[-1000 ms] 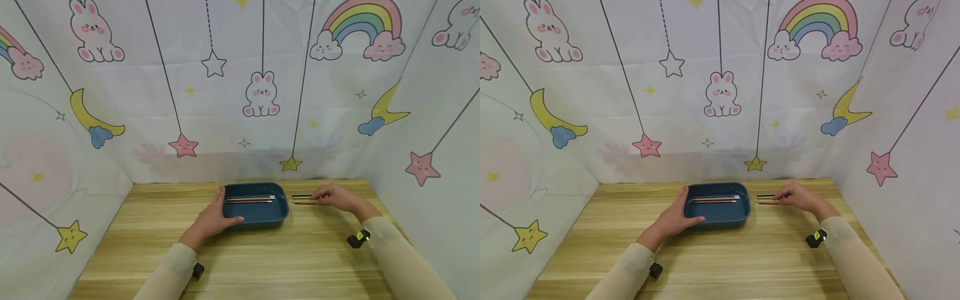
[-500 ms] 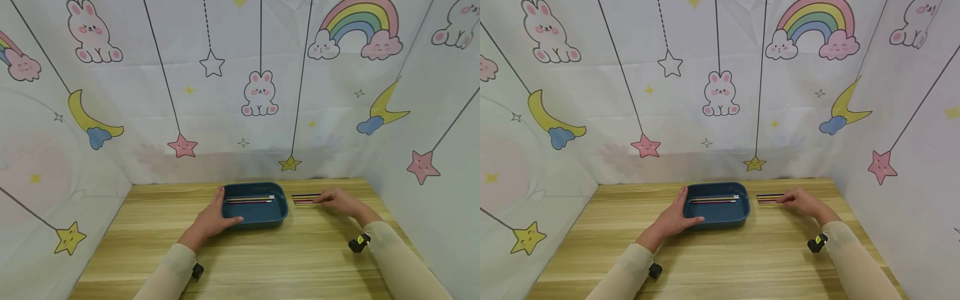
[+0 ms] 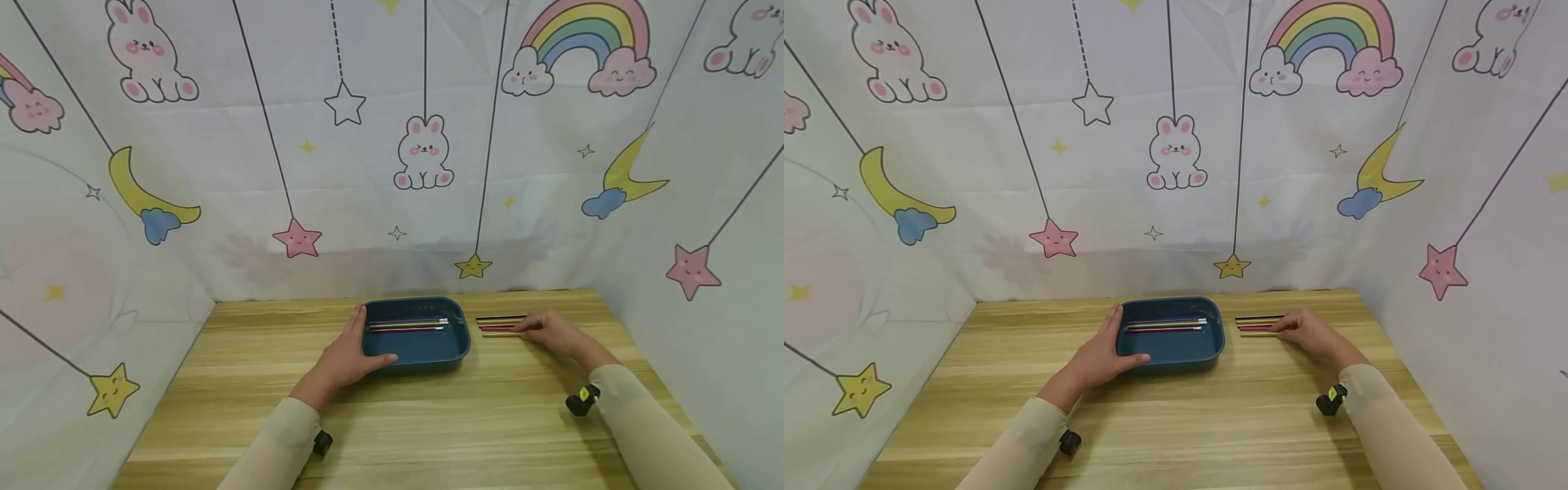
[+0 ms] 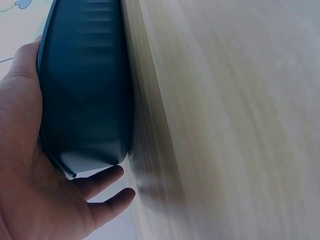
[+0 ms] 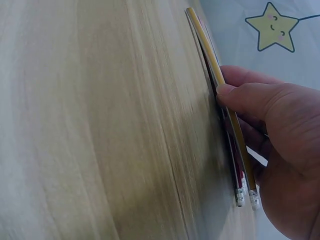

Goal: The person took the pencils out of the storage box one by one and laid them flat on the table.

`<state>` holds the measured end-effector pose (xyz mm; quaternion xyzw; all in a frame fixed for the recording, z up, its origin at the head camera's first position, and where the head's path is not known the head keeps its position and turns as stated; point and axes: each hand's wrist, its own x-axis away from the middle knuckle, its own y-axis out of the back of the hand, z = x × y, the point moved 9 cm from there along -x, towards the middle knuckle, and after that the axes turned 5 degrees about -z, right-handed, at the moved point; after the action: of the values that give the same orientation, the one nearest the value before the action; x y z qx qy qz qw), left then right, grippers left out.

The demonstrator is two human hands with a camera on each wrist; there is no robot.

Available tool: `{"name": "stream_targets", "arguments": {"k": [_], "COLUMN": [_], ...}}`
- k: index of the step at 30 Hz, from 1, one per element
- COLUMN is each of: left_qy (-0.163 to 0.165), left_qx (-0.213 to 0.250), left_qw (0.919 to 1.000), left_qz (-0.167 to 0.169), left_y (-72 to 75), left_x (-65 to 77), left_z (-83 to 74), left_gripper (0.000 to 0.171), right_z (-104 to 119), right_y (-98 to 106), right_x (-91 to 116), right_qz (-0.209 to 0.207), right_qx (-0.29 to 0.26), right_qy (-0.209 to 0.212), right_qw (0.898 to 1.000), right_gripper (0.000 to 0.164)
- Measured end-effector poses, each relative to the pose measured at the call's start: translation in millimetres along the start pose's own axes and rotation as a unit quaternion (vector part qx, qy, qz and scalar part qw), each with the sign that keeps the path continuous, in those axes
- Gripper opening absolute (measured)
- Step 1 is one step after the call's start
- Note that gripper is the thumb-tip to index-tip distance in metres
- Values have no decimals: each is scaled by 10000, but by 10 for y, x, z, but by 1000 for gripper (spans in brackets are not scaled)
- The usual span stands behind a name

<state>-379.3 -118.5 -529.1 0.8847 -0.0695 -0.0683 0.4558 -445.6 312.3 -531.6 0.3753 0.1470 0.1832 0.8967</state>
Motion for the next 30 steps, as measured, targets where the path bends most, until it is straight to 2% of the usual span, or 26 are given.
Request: {"name": "stream_targets", "arguments": {"k": [7,18,25,30], "left_qy": [-8,-9,-25,-50], "left_qx": [30,24,22,-23], "left_qw": [10000,10000,10000,10000], "left_qz": [-3,-6,-13,-30], "left_y": [9,-1,5,-11], "left_x": [12,8,7,1], "left_z": [-17,0,-3,19], "left_gripper": [135,136,136,135], "right_z": [-10,37,64,15], "right_y": [-3,-67,-65,-69], "right_x": [-7,20,25,34], "right_qz": [-109,-362,-493,-518], "right_qx": [47,610,736,658], "right_qy": [84,150,284,73], "right_qw": [9999,9974,9957,9965], "right_gripper": [20,20,20,21]}}
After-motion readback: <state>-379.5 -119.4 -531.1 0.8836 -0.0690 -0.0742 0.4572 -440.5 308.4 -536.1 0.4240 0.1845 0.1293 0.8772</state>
